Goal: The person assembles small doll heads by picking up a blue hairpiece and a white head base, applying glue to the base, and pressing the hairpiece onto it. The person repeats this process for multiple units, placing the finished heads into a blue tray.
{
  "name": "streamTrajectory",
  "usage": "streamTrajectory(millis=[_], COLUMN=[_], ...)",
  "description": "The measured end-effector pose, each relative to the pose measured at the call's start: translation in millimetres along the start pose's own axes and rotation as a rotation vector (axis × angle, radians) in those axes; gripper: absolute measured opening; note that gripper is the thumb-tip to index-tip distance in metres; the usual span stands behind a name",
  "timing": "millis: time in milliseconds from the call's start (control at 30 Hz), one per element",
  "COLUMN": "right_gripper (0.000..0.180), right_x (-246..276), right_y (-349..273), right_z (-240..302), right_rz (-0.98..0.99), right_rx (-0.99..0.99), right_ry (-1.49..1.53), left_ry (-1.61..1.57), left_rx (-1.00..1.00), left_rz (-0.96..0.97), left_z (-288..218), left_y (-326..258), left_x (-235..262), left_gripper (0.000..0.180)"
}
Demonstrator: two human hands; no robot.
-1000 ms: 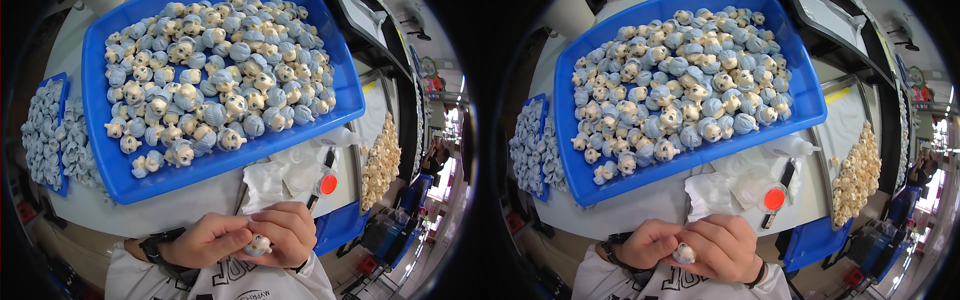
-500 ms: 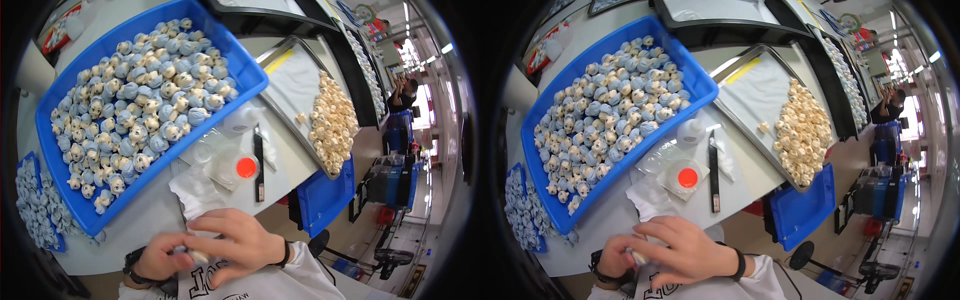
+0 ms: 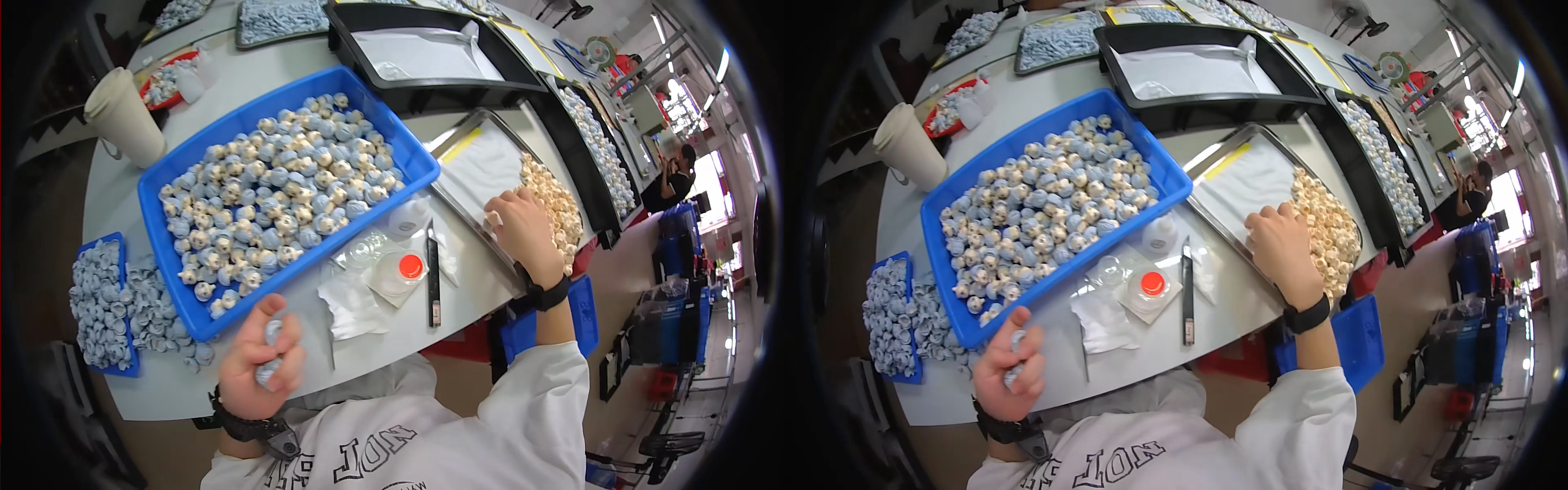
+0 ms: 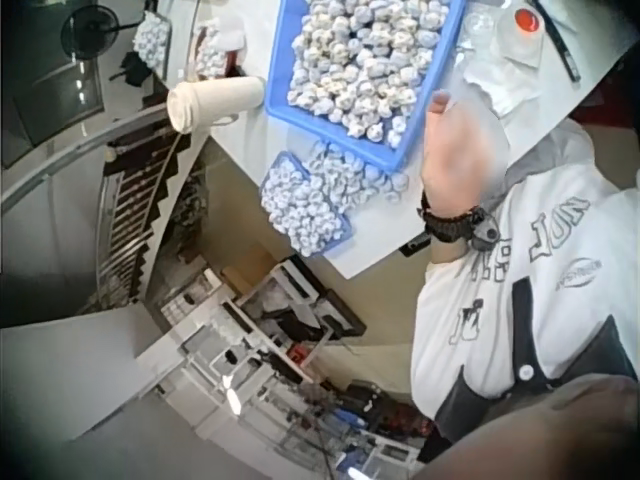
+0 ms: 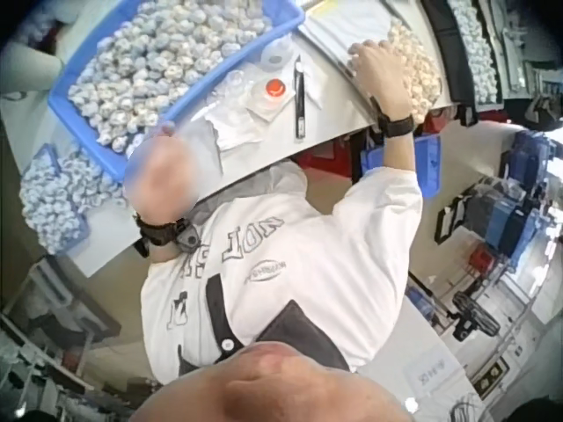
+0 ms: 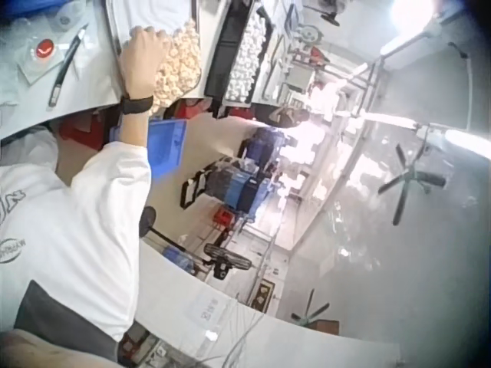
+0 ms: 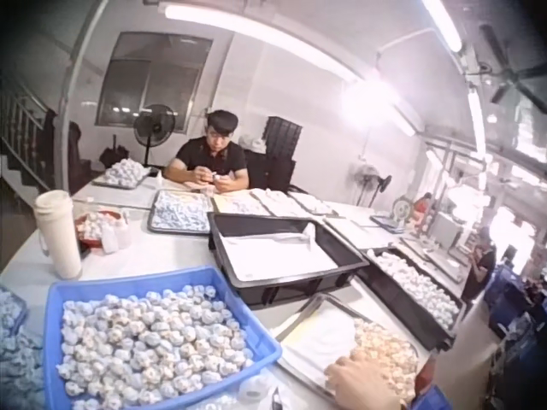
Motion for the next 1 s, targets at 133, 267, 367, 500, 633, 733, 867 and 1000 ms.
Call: streamTrajectory(millis=[133, 267, 367, 500, 633, 733, 867, 1000], right_gripper=[0.010, 0.009, 0.008, 0.041, 0.026, 0.031, 0.035, 0.036], right_x=[-24, 12, 39, 86, 45, 32, 19, 16], right_y=[3, 1, -23, -76, -57, -52, -51, -64], right_z=[-19, -14, 21, 154, 201, 204, 195, 175], right_rz=[0.089, -0.214, -0.525, -0.101, -0.142, -0.236, -0.098, -0.151], right_rx=[0.021, -0.021, -0.266, 0.766, 0.606, 0.467, 0.426, 0.211], right_ry=[-0.015, 0.290, 1.010, 1.375, 1.304, 1.255, 1.295, 1.407], left_ry=[0.176, 0.241, 0.503, 0.512, 0.608, 0.548, 0.535, 0.514], left_rx=[0.145, 0.127, 0.143, 0.255, 0.209, 0.261, 0.245, 0.152], left_rz=[0.136, 0.361, 0.219, 0.253, 0.235, 0.196, 0.119, 0.029], left_z=[13, 21, 17, 28, 22, 28, 27, 23], left_y=[4, 5, 3, 10, -1, 2, 7, 12], left_x=[-7, -6, -6, -13, -3, 13, 18, 17], left_gripper=[0.038, 0.055, 0.054, 0.049, 0.033, 0.029, 0.031, 0.032])
Point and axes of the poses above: each hand's wrist, its own y-axis towards the middle knuckle, its own x-axis out of the back of the hand, z = x × y, the point moved 6 cm from there along y, towards the middle knuckle, and after that the axes turned 9 degrees about y, right-handed, at the moved point
